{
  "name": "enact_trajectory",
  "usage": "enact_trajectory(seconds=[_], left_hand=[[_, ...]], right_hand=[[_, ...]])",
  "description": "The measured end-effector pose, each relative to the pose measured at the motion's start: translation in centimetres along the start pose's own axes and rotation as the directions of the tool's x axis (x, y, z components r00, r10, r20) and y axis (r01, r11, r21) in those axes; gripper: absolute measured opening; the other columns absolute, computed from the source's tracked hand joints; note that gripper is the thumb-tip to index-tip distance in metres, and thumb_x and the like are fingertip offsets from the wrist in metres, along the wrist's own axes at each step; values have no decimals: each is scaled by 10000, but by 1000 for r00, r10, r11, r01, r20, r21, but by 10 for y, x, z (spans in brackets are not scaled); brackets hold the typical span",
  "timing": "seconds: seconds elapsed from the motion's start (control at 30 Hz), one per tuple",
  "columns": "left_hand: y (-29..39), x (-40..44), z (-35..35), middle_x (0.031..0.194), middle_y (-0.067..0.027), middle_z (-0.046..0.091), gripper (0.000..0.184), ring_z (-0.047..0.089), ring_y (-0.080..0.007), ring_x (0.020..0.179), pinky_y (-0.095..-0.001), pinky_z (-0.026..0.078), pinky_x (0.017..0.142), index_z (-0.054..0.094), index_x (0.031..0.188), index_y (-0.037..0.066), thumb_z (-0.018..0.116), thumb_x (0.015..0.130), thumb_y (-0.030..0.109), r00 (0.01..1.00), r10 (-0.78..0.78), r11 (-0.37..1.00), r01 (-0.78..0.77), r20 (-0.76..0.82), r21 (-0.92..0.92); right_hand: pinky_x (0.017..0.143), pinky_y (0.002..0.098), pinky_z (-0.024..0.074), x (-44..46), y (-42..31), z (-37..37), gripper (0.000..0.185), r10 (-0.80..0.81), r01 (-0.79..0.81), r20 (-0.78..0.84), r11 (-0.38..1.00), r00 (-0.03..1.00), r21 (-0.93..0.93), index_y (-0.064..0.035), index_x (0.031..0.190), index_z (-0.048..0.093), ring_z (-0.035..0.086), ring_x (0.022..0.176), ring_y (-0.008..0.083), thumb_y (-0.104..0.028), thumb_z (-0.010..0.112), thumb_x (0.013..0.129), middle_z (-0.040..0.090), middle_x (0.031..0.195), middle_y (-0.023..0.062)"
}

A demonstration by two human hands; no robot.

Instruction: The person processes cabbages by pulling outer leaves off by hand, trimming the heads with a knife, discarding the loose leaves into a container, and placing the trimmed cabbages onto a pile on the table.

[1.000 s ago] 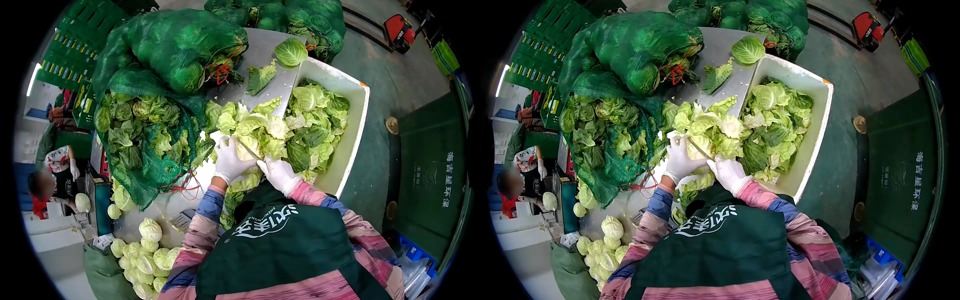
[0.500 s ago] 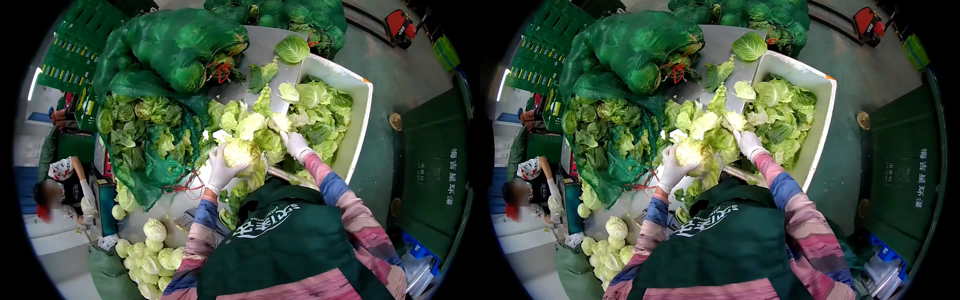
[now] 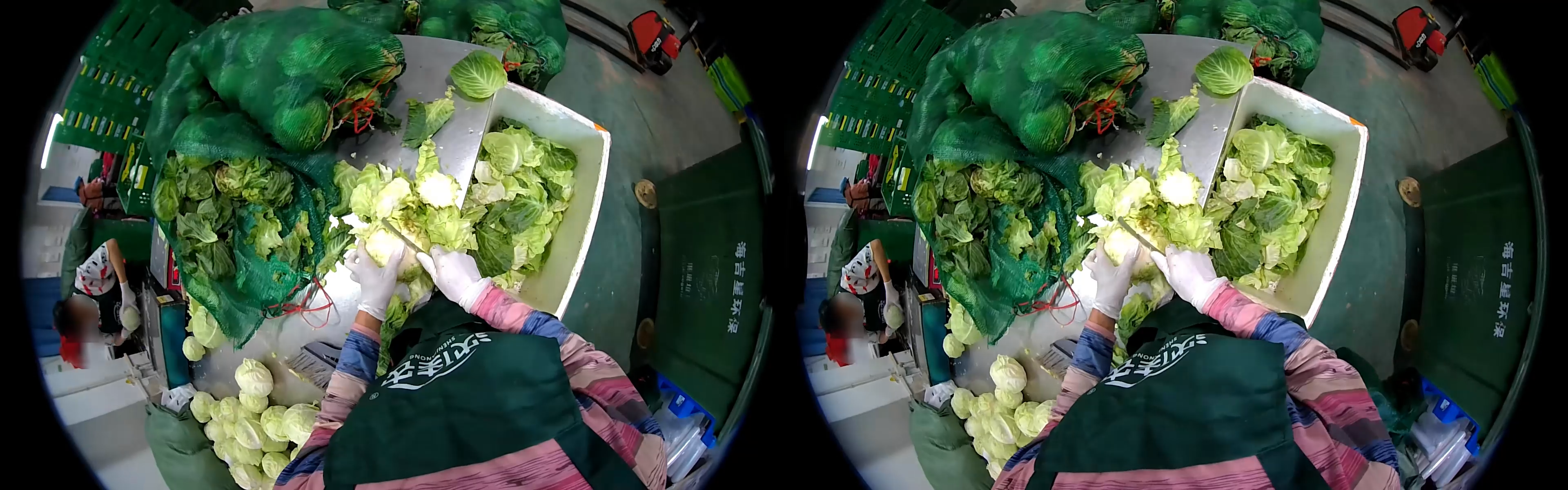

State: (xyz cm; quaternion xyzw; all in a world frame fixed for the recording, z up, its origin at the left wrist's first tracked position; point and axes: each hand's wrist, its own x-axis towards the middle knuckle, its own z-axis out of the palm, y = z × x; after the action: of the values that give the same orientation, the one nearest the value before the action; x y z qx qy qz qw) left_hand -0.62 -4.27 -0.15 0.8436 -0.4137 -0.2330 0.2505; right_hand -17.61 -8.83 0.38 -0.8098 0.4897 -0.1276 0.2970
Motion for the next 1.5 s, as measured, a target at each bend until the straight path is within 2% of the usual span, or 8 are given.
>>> enact_trajectory(seconds=[0.4, 0.6, 0.7, 0.87, 1.03, 1.2, 1.4, 1.5], left_hand=[[-4, -1, -4, 1280, -292, 246, 925, 277, -430, 1176, -481, 244, 1033, 238, 1405, -50, 679, 806, 501, 995, 71, 997, -70, 62, -31], [11, -11, -1, 1279, -289, 254, 923, 289, -408, 1177, -456, 248, 1036, 244, 1400, -68, 689, 807, 482, 1000, -28, 999, 28, 12, -42], [-6, -8, -3, 1282, -284, 260, 910, 290, -394, 1182, -453, 248, 1039, 251, 1397, -71, 698, 809, 459, 998, 57, 993, -57, -7, -105], [-12, -7, -7, 1301, -272, 259, 871, 290, -364, 1204, -416, 257, 1053, 245, 1406, -58, 684, 833, 429, 997, 54, 987, -46, 49, -152], [-30, -1, -14, 1328, -219, 244, 795, 327, -328, 1222, -391, 332, 1032, 244, 1433, 19, 652, 867, 400, 978, -122, 908, 179, 169, -379], [-52, 4, -29, 1333, -128, 400, 658, 485, -276, 1178, -418, 520, 823, 271, 1428, 118, 596, 914, 369, 915, -142, 669, 370, 379, -645], [-32, -8, -47, 1329, -134, 453, 646, 526, -265, 1156, -429, 499, 876, 335, 1386, 81, 644, 886, 351, 900, -209, 495, 434, 382, -752], [-30, -5, -15, 1307, -185, 373, 993, 446, -323, 1170, -395, 397, 1001, 247, 1355, -81, 848, 654, 283, 996, -81, 850, 95, 49, -518]], right_hand=[[539, 474, 487, -2, -4, 0, 452, -10, 8, 48, 999, 999, 42, -41, 869, 591, 614, 585, 371, -432, 388, 971, 616, 623, 187], [684, 475, 499, 34, 44, 8, 516, 348, -365, 110, 895, 931, 257, -1, 934, 622, 615, 724, 424, -438, 351, 978, 626, 737, 255], [719, 481, 489, 34, 61, 14, 573, 319, -316, 30, 912, 947, 261, 31, 932, 622, 614, 784, 430, -477, 360, 966, 631, 832, 282], [813, 393, 502, 23, -5, -10, 1012, 293, -329, 152, 870, 944, 368, 131, 1324, 369, 630, 907, 390, -664, 608, 744, 631, 1024, 260], [799, 395, 486, 23, 2, 7, 552, 108, -68, -50, 863, 993, 501, 33, 1070, 567, 607, 864, 377, -375, 710, 727, 603, 950, 244], [689, 430, 478, 38, 58, 37, 242, 260, -296, 142, 792, 955, 535, -25, 813, 560, 610, 756, 364, -239, 637, 729, 600, 750, 188], [731, 419, 508, 38, 31, 6, 382, 176, -174, -14, 979, 984, 104, -58, 1065, 582, 623, 858, 337, -303, 654, 781, 593, 1098, 155], [758, 422, 511, 34, -12, -37, 723, 100, -103, 24, 979, 995, 179, -52, 1335, 418, 619, 916, 335, -421, 667, 766, 462, 1280, 176]])
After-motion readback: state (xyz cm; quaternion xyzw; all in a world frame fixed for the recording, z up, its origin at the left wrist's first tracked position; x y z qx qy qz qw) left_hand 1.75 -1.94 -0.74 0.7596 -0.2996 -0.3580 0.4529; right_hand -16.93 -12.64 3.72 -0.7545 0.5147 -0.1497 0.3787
